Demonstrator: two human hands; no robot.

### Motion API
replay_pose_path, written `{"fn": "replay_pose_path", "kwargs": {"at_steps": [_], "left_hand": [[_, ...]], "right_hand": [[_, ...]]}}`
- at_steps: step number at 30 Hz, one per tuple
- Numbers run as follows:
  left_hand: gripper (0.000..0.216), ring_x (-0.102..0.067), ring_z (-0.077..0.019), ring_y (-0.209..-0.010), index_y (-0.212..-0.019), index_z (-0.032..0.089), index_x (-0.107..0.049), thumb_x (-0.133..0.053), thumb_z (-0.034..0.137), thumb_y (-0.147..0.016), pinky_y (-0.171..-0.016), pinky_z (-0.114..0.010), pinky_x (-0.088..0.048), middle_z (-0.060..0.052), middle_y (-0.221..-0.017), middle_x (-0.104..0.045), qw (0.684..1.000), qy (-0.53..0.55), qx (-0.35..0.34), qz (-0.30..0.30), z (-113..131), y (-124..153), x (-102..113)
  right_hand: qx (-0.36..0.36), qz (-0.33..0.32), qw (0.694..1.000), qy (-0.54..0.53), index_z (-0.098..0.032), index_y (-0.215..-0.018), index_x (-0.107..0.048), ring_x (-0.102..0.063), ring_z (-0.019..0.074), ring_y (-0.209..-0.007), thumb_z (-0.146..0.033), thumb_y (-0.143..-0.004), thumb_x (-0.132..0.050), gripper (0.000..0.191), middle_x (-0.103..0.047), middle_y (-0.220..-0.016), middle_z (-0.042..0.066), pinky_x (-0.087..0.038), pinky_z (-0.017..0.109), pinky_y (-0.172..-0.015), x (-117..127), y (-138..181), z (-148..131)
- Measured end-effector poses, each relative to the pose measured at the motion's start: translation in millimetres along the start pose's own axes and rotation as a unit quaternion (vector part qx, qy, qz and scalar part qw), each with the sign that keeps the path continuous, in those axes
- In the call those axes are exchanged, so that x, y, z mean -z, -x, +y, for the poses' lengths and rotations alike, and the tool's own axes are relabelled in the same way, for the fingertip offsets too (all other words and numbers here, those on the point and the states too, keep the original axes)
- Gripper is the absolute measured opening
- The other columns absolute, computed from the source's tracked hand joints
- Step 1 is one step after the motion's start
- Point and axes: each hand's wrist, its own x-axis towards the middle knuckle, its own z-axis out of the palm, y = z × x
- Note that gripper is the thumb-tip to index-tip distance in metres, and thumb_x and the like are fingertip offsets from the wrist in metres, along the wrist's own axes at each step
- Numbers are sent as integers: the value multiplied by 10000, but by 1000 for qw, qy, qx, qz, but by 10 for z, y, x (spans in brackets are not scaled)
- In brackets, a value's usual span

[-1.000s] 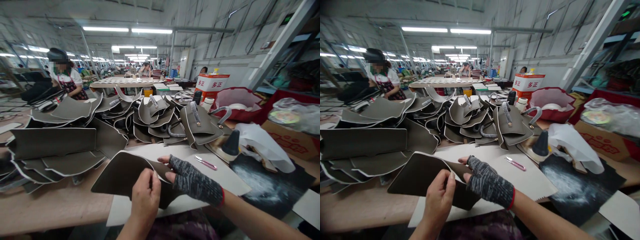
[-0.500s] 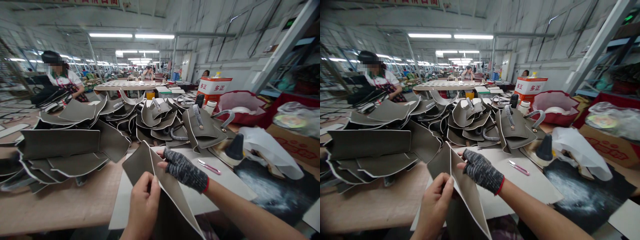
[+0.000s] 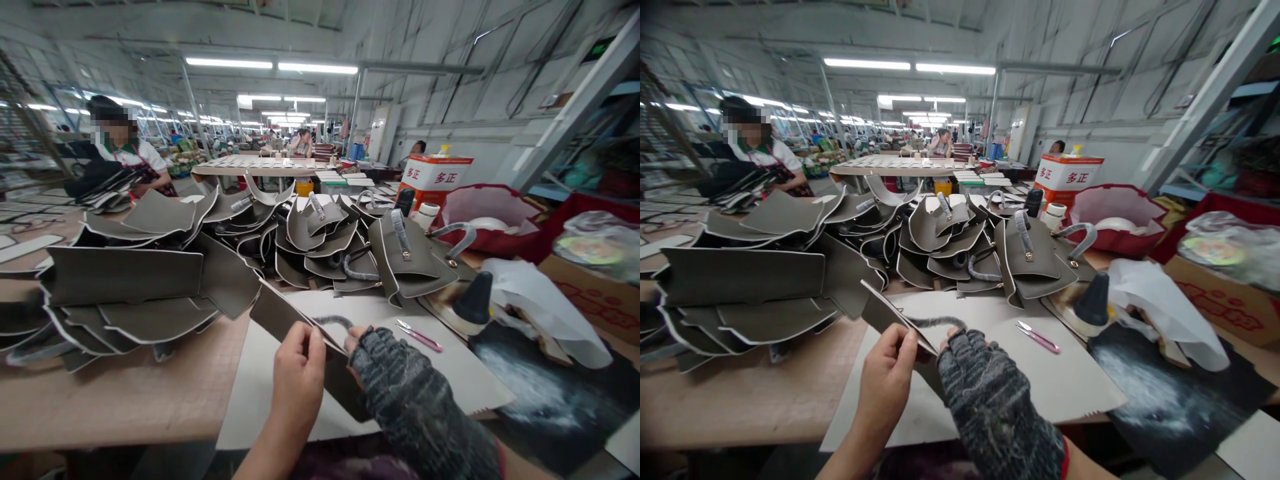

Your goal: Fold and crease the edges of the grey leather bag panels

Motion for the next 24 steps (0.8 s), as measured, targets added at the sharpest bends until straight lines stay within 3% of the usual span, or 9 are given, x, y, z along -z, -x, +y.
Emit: {"fn": "replay_pose_path", "kwargs": {"at_steps": [3,6,9,14,17,20,22,24], "left_hand": [[301,-484,-128,-571,-640,211,-440,-415,423,-853,-561,-244,-381,35,-583,-486,1000,0,-8,6,5,-35,-38],[302,-445,-118,-547,-632,210,-442,-416,417,-851,-533,-234,-357,43,-566,-459,1000,-8,-18,19,39,-59,-78],[306,-442,-116,-539,-619,211,-435,-401,404,-854,-532,-232,-352,43,-552,-455,999,-34,-27,29,52,-64,-124],[298,-442,-108,-520,-613,210,-433,-392,365,-864,-521,-225,-343,43,-553,-454,992,-99,-67,50,11,-41,-165],[290,-430,-100,-492,-607,207,-440,-392,327,-867,-500,-218,-336,46,-545,-446,986,-118,-102,61,10,-33,-171],[282,-468,-106,-518,-620,204,-455,-390,294,-879,-517,-215,-364,35,-560,-479,982,-131,-119,67,20,-36,-169],[268,-515,-113,-563,-660,196,-495,-387,266,-895,-543,-213,-398,16,-600,-537,979,-141,-140,47,27,-35,-128],[213,-565,-124,-642,-750,181,-561,-412,223,-897,-599,-216,-437,-15,-687,-609,963,-162,-212,27,37,-34,-21]], "right_hand": [[-34,18,999,11,-135,-980,-619,-680,200,-753,-106,-885,-310,325,-710,-870,121,-585,291,-627,32,-228,39],[-44,17,999,21,-177,-937,-617,-668,180,-731,-110,-895,-252,373,-706,-846,92,-578,275,-636,44,-337,25],[-72,-9,997,14,-177,-993,-606,-668,201,-779,-124,-899,-241,381,-703,-864,98,-579,315,-687,-37,-236,-13],[-204,-23,978,41,-123,-1026,-591,-650,216,-669,-162,-911,-294,321,-665,-745,133,-562,346,-582,-205,-71,-97],[-161,8,986,33,-129,-1006,-598,-663,212,-738,-164,-914,-308,306,-673,-791,127,-575,333,-618,-263,-93,-89],[-86,91,992,-1,-141,-942,-603,-670,196,-786,-191,-921,-313,295,-694,-824,103,-586,312,-657,-317,-117,-30],[-88,128,988,-20,-136,-958,-597,-669,190,-815,-183,-909,-341,265,-703,-860,99,-587,309,-693,-360,-113,34],[-108,129,985,-30,-130,-1002,-593,-661,200,-860,-131,-876,-373,253,-702,-913,105,-577,339,-744,-399,-97,132]]}}
